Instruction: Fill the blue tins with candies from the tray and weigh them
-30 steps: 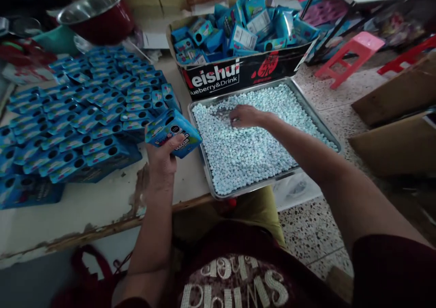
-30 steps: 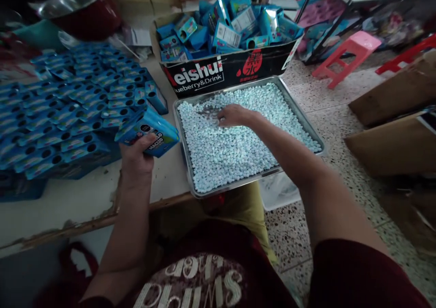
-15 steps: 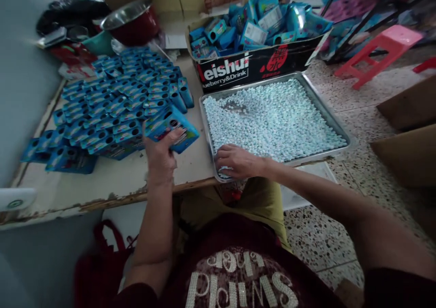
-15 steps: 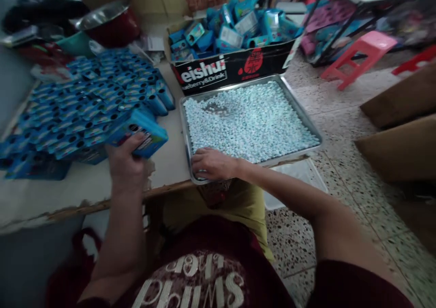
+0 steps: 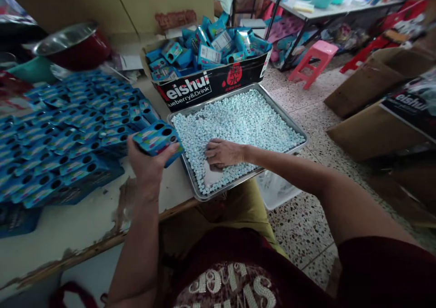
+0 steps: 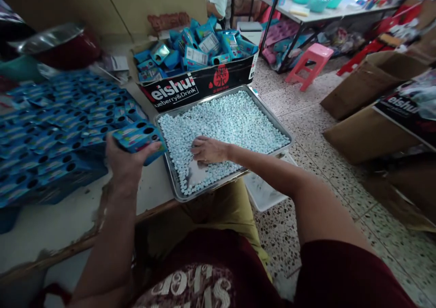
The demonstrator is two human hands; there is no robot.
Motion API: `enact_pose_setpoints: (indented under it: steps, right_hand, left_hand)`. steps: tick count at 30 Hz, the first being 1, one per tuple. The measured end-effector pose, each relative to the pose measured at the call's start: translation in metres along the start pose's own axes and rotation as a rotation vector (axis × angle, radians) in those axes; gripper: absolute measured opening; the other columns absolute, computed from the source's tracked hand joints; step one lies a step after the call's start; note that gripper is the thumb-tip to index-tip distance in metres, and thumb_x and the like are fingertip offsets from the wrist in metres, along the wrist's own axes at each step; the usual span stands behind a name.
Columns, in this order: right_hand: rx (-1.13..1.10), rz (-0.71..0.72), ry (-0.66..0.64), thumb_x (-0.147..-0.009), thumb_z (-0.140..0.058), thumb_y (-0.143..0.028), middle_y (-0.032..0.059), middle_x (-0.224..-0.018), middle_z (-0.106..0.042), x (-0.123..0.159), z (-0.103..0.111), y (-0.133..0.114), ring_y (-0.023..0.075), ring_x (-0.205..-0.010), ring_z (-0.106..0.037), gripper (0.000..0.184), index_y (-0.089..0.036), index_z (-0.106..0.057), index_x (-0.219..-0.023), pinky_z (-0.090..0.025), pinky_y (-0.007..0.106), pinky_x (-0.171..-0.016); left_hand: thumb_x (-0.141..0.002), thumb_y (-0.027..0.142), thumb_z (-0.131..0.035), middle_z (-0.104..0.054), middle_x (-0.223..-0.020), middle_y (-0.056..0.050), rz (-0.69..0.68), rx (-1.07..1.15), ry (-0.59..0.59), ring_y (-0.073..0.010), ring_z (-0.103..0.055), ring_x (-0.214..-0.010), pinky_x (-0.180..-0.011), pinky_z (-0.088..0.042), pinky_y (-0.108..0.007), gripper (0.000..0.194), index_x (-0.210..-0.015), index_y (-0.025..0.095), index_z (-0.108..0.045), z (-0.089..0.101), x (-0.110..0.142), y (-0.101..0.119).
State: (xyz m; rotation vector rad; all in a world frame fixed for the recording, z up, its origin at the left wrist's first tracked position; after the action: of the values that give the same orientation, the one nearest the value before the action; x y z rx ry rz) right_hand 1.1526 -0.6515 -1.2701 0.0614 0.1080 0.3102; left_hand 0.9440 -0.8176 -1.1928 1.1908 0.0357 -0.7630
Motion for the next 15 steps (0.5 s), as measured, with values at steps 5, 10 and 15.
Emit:
enact_pose_setpoints:
  steps: [5,10,15]
  right_hand:
    - [-0.160,-0.427,0.193,-0.098,-0.075,-0.036,0.0051,-0.146,-0.068,0.058,0.017,0.054,0.0378,-0.146,-0.045,0.022,-0.035,-0.082,-0.119,-0.037,0.056,-0.120]
    - [-0.321,-1.037,0.489,-0.096,-0.077,-0.061,0.0157,-0.152,-0.061,0.124,0.019,0.084,0.0409,-0.138,-0.053,0.061,-0.028,-0.071,-0.147,-0.046,0.059,-0.116]
    - [-0.327,-1.323,0.518,-0.108,-0.056,-0.051,0.0202,-0.152,-0.062,0.111,0.004,0.098,0.0406,-0.145,-0.051,0.051,-0.020,-0.068,-0.147,-0.038,0.062,-0.125]
  left_hand:
    - [-0.058,0.059,-0.101,-0.070,-0.098,-0.005,-0.115,-0.422,-0.282,-0.0342,-0.072,-0.099,-0.089,-0.056,-0.043,0.079,-0.117,0.025,-0.061,-0.038,-0.026,0.024]
    - [-0.039,0.055,-0.106,-0.068,-0.085,-0.007,-0.249,-0.627,-0.717,-0.0369,-0.072,-0.088,-0.079,-0.053,-0.041,0.081,-0.102,0.026,-0.066,-0.099,-0.048,0.033]
    - [-0.024,0.044,-0.106,-0.074,-0.087,-0.012,-0.175,-0.807,-0.980,-0.0458,-0.072,-0.097,-0.085,-0.054,-0.050,0.073,-0.082,0.025,-0.067,-0.157,-0.059,0.035]
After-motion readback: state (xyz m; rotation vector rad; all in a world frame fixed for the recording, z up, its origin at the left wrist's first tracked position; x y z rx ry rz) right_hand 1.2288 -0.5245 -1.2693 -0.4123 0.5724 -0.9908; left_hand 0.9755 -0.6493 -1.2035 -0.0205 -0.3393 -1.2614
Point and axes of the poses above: each hand's wrist, its own x-axis away from the middle knuckle, its own z-axis out of the back of the hand, y = z × x, the point moved 5 cm from there along -x, towards the middle knuckle
